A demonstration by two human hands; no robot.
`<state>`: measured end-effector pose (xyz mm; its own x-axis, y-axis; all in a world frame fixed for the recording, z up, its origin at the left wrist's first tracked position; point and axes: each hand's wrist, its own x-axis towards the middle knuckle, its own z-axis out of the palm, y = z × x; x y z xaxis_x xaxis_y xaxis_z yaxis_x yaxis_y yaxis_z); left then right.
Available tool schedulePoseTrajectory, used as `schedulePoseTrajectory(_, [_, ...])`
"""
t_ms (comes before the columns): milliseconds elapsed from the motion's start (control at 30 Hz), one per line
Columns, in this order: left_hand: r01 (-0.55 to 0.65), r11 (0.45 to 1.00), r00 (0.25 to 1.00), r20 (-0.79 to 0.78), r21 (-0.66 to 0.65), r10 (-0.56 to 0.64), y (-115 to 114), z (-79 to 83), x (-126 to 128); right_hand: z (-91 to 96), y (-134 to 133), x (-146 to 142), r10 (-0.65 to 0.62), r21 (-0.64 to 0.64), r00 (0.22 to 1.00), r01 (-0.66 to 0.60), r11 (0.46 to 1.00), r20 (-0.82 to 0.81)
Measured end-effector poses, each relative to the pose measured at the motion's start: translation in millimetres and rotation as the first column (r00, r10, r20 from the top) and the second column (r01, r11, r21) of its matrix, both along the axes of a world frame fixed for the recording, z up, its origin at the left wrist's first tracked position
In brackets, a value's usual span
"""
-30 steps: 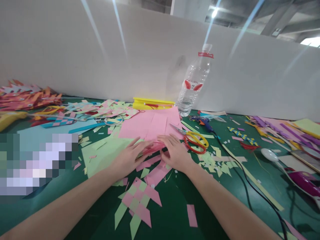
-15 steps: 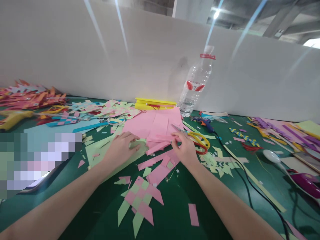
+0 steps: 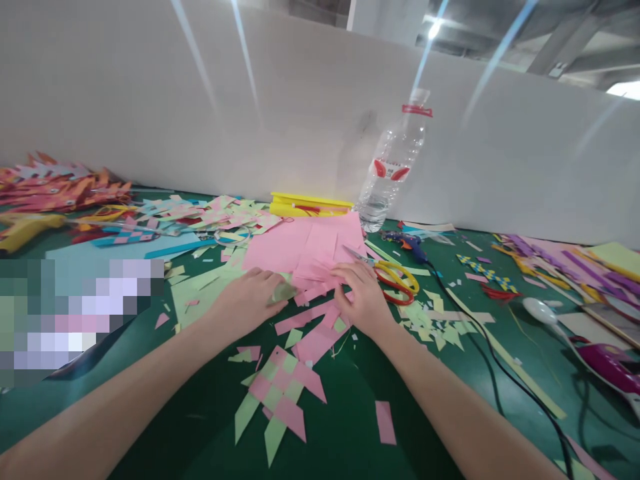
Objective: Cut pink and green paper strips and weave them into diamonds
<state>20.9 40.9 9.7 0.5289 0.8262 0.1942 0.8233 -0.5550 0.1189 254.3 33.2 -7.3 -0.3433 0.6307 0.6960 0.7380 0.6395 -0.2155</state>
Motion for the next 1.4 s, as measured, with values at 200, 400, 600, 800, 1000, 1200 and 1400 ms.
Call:
schedulePoseTrajectory(200, [-0.071, 0.992, 0.988, -0.127, 0.106, 0.084, -11, 11.4, 5, 0.0, -1, -2, 0.073, 0.001, 0.996, -0.073, 0.997, 0.052])
schedulePoseTrajectory(400, [-0.139, 0.973, 0.990, -0.013, 0.186, 0.144, -11, 23.4, 1, 1.2, -1, -3, 0.070, -0.088, 0.995, -0.064, 0.994, 0.071])
schedulePoseTrajectory(600, [-0.094, 0.890, 0.992, -0.033, 0.446, 0.122, -15, 31.0, -3, -3.5, 1, -3, 0.050, -0.114, 0.995, -0.041, 0.993, 0.084])
schedulePoseTrajectory(800, [-0.145, 0.831, 0.989, 0.111, 0.537, 0.101, -12, 29.8, -8, -4.9, 1, -3, 0.077, -0.212, 0.988, -0.048, 0.976, 0.134])
schedulePoseTrajectory(1000, [-0.204, 0.778, 0.963, 0.263, 0.594, 0.052, -11, 30.9, -8, 4.1, -4, -3, 0.189, -0.213, 0.978, -0.167, 0.963, 0.089])
schedulePoseTrajectory(1200, [-0.045, 0.642, 0.968, 0.192, 0.766, -0.160, -20, 24.0, -3, 12.1, -20, -17, 0.341, -0.105, 0.934, -0.330, 0.938, 0.108])
schedulePoseTrajectory(1400, [0.090, 0.359, 0.962, 0.012, 0.929, -0.272, -28, 18.3, 7, 12.0, -26, -22, 0.351, -0.175, 0.915, -0.385, 0.906, -0.197])
